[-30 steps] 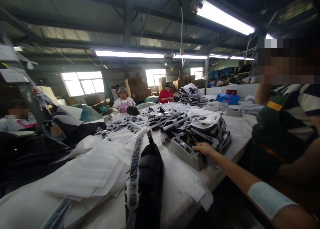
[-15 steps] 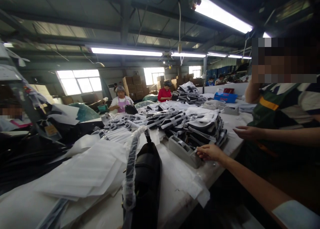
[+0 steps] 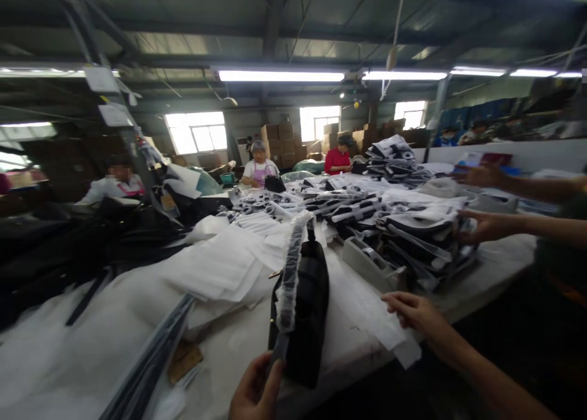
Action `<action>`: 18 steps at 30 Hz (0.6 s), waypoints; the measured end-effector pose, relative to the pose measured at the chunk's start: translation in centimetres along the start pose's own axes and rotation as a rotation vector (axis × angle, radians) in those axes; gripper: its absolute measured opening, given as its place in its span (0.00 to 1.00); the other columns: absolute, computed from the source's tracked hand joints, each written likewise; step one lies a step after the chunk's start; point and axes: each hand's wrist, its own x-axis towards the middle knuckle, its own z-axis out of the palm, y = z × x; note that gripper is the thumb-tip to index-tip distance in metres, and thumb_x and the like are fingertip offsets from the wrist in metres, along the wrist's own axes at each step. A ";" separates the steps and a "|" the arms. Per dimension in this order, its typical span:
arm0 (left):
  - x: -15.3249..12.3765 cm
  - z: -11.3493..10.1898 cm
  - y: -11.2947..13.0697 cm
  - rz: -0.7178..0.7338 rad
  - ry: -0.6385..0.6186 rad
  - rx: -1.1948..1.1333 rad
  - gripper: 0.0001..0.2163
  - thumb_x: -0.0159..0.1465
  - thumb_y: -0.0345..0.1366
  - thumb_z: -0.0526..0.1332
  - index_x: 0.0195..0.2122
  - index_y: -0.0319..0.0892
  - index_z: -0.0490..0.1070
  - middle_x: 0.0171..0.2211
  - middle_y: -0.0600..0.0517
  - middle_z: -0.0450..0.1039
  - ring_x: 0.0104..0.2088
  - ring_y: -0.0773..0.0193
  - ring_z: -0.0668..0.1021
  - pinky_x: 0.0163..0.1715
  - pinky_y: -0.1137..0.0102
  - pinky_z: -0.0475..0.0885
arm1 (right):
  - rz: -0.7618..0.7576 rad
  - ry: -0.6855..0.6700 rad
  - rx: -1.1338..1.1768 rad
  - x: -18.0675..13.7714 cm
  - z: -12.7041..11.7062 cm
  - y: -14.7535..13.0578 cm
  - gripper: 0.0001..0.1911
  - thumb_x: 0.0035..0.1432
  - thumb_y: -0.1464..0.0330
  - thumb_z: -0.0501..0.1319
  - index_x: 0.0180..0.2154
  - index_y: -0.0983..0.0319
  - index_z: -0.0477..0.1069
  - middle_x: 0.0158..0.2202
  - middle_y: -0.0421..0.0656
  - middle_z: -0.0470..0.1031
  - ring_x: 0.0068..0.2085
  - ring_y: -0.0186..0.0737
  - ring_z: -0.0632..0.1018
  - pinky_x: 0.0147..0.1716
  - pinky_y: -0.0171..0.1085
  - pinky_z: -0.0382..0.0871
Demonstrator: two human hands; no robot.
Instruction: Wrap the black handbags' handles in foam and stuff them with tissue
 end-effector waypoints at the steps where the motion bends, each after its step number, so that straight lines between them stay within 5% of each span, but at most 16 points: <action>1: -0.2 0.2 0.3 0.005 -0.010 -0.012 0.26 0.43 0.59 0.73 0.34 0.42 0.80 0.33 0.48 0.82 0.40 0.55 0.82 0.42 0.72 0.75 | -0.036 -0.075 0.018 -1.7 1.6 -0.7 0.18 0.52 0.54 0.68 0.37 0.62 0.79 0.28 0.38 0.76 0.22 0.29 0.69 0.23 0.31 0.64; 5: -0.9 0.5 1.2 0.030 -0.032 -0.008 0.23 0.47 0.55 0.73 0.34 0.41 0.80 0.34 0.47 0.82 0.38 0.56 0.81 0.40 0.71 0.75 | -0.155 -0.423 0.091 -8.1 8.7 -4.2 0.23 0.54 0.50 0.66 0.39 0.62 0.81 0.24 0.40 0.76 0.22 0.32 0.70 0.23 0.32 0.65; 7: -1.1 0.4 1.3 0.051 -0.051 -0.003 0.21 0.49 0.53 0.73 0.34 0.41 0.80 0.34 0.47 0.82 0.38 0.55 0.81 0.39 0.70 0.75 | -0.198 -0.486 0.100 -10.0 11.7 -5.6 0.23 0.55 0.50 0.65 0.43 0.61 0.81 0.24 0.41 0.76 0.22 0.33 0.71 0.23 0.32 0.65; 12: -1.2 0.2 1.4 0.088 -0.112 -0.009 0.17 0.53 0.49 0.72 0.35 0.41 0.79 0.35 0.47 0.81 0.39 0.55 0.80 0.41 0.70 0.73 | -0.277 -0.442 0.060 -11.1 16.3 -6.3 0.23 0.57 0.51 0.64 0.45 0.61 0.81 0.26 0.43 0.78 0.23 0.37 0.74 0.24 0.34 0.69; 18: -0.9 -0.2 1.2 0.087 -0.177 -0.007 0.15 0.58 0.47 0.69 0.37 0.41 0.77 0.36 0.47 0.81 0.40 0.56 0.80 0.42 0.70 0.73 | -0.390 -0.395 -0.087 -10.9 17.5 -5.8 0.22 0.58 0.57 0.64 0.52 0.57 0.78 0.25 0.40 0.79 0.26 0.40 0.78 0.30 0.35 0.74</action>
